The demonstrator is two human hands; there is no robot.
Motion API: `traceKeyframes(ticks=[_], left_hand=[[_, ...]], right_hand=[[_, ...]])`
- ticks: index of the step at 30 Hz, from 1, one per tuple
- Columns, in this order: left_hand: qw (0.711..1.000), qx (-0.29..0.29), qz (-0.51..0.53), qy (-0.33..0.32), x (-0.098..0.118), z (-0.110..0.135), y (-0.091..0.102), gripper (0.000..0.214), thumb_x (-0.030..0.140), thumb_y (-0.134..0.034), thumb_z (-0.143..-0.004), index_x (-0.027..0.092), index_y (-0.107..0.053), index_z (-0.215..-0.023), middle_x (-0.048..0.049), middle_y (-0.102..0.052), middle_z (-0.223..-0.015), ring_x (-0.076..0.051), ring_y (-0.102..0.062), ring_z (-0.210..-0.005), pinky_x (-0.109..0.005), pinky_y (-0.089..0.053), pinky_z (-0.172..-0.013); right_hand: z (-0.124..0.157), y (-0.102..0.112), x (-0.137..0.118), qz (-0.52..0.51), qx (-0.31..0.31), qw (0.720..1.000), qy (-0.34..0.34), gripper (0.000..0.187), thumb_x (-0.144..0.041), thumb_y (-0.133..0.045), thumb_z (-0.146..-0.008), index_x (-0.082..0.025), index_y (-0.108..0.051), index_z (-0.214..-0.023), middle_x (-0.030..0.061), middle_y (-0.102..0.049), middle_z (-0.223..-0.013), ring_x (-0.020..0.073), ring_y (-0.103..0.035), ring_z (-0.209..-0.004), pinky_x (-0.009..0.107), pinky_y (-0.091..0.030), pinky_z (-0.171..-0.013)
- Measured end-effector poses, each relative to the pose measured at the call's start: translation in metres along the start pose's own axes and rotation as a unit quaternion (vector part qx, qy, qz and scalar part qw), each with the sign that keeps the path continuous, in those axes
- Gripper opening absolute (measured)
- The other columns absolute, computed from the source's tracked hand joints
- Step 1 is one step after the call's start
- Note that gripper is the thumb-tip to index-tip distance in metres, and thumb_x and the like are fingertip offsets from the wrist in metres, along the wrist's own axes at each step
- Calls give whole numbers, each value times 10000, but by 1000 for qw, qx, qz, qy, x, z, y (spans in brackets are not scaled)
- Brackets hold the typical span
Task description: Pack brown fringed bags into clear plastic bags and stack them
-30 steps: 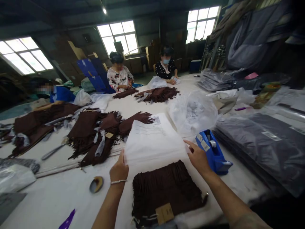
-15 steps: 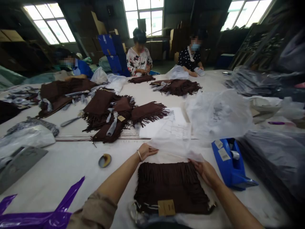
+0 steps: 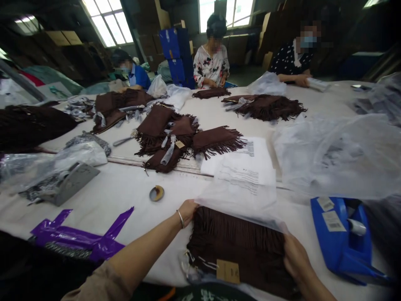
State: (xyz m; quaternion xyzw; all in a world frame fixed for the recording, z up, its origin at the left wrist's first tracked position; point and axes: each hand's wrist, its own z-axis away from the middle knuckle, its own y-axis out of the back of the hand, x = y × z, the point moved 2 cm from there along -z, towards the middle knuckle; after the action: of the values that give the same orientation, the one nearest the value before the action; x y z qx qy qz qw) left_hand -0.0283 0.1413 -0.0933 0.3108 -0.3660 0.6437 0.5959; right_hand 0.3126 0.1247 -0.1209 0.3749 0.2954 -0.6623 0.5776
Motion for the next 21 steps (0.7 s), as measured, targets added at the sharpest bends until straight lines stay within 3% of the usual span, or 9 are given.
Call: traceKeyframes(ticks=[3, 6, 10, 13, 17, 21], left_hand=[[998, 52, -21, -31, -16, 24, 1, 446, 481, -528, -777, 104, -641, -987, -74, -710, -869, -237, -623, -876, -341, -468, -802], [990, 77, -98, -62, -26, 49, 7, 355, 425, -527, -798, 145, -659, -974, -29, -704, -842, -221, -605, -856, -322, -449, -810], [947, 75, -284, -129, -34, 78, 13, 299, 353, -449, -862, 200, -658, -1012, -19, -691, -947, -195, -597, -884, -276, -431, -807], [935, 68, -320, -135, -43, 100, 13, 312, 343, -411, -891, 216, -646, -1052, -24, -685, -976, -181, -603, -877, -259, -431, -805], [957, 93, -251, -111, -50, 126, 6, 315, 383, -460, -872, 210, -654, -1048, -25, -681, -1015, -192, -599, -927, -267, -443, -847], [986, 163, -19, -16, -59, 135, -12, 398, 443, -481, -840, 164, -633, -1080, -45, -693, -995, -226, -612, -971, -330, -466, -890]], right_hand=[[6, 9, -5, 129, 1, 988, 84, 519, -539, -446, -824, -182, -603, -1165, 29, -620, -1200, 237, -436, -1250, 387, -285, -1088], [10, 23, 0, 192, -86, 972, 100, 522, -513, -450, -825, -213, -542, -1243, 13, -571, -1265, 249, -437, -1247, 408, -306, -1074], [15, 47, 13, 240, -159, 948, 137, 531, -483, -561, -750, -208, -583, -1203, 37, -557, -1279, 287, -414, -1259, 429, -270, -1081], [26, 63, 27, 274, -177, 935, 140, 495, -471, -561, -739, -200, -627, -1147, 47, -571, -1261, 296, -429, -1245, 441, -271, -1070], [53, 73, 48, 303, -122, 937, 127, 506, -491, -527, -726, -173, -655, -1098, 65, -606, -1216, 298, -478, -1203, 423, -293, -1062], [76, 72, 70, 324, -30, 941, 88, 466, -412, -450, -780, -202, -616, -1162, 40, -593, -1236, 266, -489, -1198, 362, -378, -1032]])
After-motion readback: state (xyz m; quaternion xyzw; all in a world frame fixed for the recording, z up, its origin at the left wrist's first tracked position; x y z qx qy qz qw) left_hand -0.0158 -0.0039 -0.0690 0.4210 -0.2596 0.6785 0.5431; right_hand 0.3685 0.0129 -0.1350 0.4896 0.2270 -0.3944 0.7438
